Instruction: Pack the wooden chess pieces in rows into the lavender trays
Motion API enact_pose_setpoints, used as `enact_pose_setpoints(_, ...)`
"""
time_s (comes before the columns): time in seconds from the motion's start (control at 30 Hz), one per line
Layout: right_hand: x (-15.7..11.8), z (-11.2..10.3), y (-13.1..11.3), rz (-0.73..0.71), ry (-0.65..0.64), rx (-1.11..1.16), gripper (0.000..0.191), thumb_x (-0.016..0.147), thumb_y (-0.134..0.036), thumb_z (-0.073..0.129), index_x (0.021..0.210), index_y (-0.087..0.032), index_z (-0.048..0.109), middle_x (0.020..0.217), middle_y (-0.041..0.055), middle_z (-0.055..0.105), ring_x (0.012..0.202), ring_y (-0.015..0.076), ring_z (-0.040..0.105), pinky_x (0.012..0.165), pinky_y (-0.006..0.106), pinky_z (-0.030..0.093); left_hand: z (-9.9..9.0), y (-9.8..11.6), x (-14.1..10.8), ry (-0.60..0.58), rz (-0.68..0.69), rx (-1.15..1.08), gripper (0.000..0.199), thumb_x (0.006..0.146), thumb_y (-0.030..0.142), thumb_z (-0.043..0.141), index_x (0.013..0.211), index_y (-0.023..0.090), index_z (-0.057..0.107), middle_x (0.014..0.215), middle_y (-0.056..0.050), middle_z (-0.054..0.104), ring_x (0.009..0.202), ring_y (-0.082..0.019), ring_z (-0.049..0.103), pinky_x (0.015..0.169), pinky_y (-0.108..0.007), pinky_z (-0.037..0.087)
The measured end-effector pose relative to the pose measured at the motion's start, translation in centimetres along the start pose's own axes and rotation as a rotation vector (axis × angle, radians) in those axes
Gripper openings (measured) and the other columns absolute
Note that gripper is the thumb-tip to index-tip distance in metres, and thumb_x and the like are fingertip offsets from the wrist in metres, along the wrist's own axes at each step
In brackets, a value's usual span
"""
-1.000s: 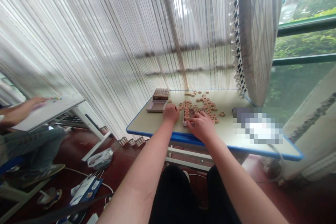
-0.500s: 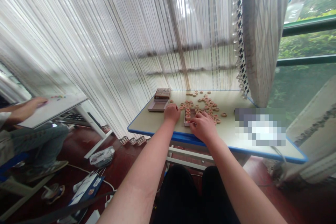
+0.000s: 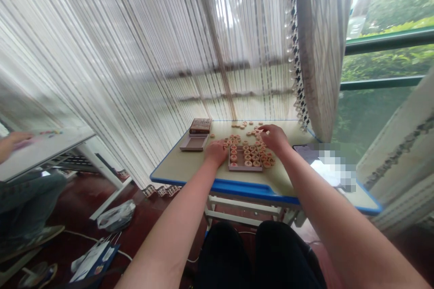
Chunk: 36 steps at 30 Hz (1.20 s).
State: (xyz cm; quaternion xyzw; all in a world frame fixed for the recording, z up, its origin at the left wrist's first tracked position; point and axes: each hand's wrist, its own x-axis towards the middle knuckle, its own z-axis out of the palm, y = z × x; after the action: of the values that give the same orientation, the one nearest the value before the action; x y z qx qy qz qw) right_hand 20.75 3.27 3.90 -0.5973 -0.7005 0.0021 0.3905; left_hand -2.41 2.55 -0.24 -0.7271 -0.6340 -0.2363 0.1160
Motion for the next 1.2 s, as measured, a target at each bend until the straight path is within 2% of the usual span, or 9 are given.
enact_pose_setpoints(0.07,0.8,1.3,1.8,0.024,0.009,-0.123,0.034,0.076,-0.026,0.046,0.102,-0.020,0.067,0.101,0.0094,0.063,0.092,0.0215,0.056,0.083,0.032,0.039,0.3,-0.1,0.1,0.002,-0.003,-0.014,0.036,0.076,0.020,0.046,0.110,0.020,0.059,0.100,-0.009,0.065,0.096,-0.023,0.056,0.084,-0.034,0.044)
enact_pose_setpoints(0.13,0.8,2.4,2.9,0.051,-0.111,-0.203,0.033,0.076,-0.032,0.049,0.100,-0.021,0.068,0.103,0.0106,0.063,0.089,0.0225,0.057,0.082,0.034,0.039,0.4,-0.3,0.1,0.007,0.010,-0.055,0.038,0.075,0.016,0.044,0.110,0.020,0.059,0.103,-0.009,0.064,0.098,-0.022,0.056,0.087,-0.033,0.043)
enact_pose_setpoints(0.3,0.1,3.4,3.7,-0.067,-0.247,-0.248,0.029,0.076,-0.035,0.048,0.092,-0.024,0.070,0.106,0.0072,0.063,0.095,0.0223,0.055,0.087,0.035,0.035,0.4,-1.0,-0.1,0.005,0.071,-0.197,0.040,0.075,0.008,0.040,0.107,0.019,0.060,0.108,-0.004,0.063,0.102,-0.015,0.054,0.093,-0.027,0.041)
enact_pose_setpoints(0.47,-0.2,3.2,3.6,-0.018,-0.219,-0.216,0.033,0.075,-0.040,0.050,0.100,-0.026,0.068,0.116,0.0051,0.058,0.099,0.0218,0.051,0.087,0.034,0.034,0.1,-1.5,-0.4,0.018,0.016,-0.244,0.035,0.072,0.011,0.046,0.103,0.018,0.061,0.116,-0.005,0.059,0.111,-0.016,0.050,0.100,-0.029,0.037)
enact_pose_setpoints(0.53,-0.3,3.1,3.6,-0.013,-0.229,-0.224,0.031,0.075,-0.044,0.051,0.094,-0.028,0.069,0.116,0.0039,0.057,0.100,0.0222,0.050,0.088,0.036,0.033,0.1,-1.6,-0.5,0.021,-0.001,-0.264,0.031,0.072,0.013,0.049,0.100,0.017,0.062,0.115,-0.006,0.058,0.112,-0.017,0.049,0.100,-0.030,0.037)
enact_pose_setpoints(0.63,-0.3,3.1,3.5,-0.010,-0.253,-0.239,0.029,0.074,-0.044,0.051,0.086,-0.027,0.071,0.112,0.0048,0.059,0.100,0.0220,0.050,0.089,0.035,0.032,0.0,-1.7,-0.5,0.013,-0.006,-0.293,0.027,0.070,0.013,0.050,0.093,0.018,0.063,0.110,-0.005,0.061,0.107,-0.016,0.051,0.098,-0.029,0.039)
enact_pose_setpoints(0.8,0.0,3.3,3.9,0.044,-0.258,-0.241,0.036,0.072,-0.044,0.052,0.096,-0.023,0.068,0.112,0.0068,0.058,0.101,0.0229,0.051,0.090,0.033,0.033,-0.1,-1.8,-0.5,0.000,-0.019,-0.302,0.028,0.067,0.006,0.048,0.086,0.018,0.065,0.101,-0.005,0.063,0.103,-0.018,0.053,0.098,-0.033,0.037)
enact_pose_setpoints(1.07,0.7,3.7,4.5,0.098,-0.250,-0.181,0.036,0.072,-0.027,0.050,0.104,-0.018,0.065,0.106,0.0105,0.061,0.095,0.0219,0.057,0.084,0.029,0.040,0.2,-2.1,-0.8,0.028,0.009,-0.333,0.025,0.068,0.008,0.053,0.089,0.016,0.063,0.102,-0.008,0.061,0.097,-0.019,0.054,0.092,-0.034,0.041)
enact_pose_setpoints(1.2,0.8,3.5,4.3,0.139,-0.227,-0.178,0.037,0.074,-0.028,0.049,0.105,-0.017,0.065,0.103,0.0119,0.062,0.093,0.0219,0.058,0.082,0.029,0.041,0.1,-2.1,-0.9,0.038,-0.054,-0.394,0.027,0.071,0.012,0.054,0.097,0.013,0.058,0.097,-0.008,0.062,0.084,-0.017,0.058,0.081,-0.032,0.047)
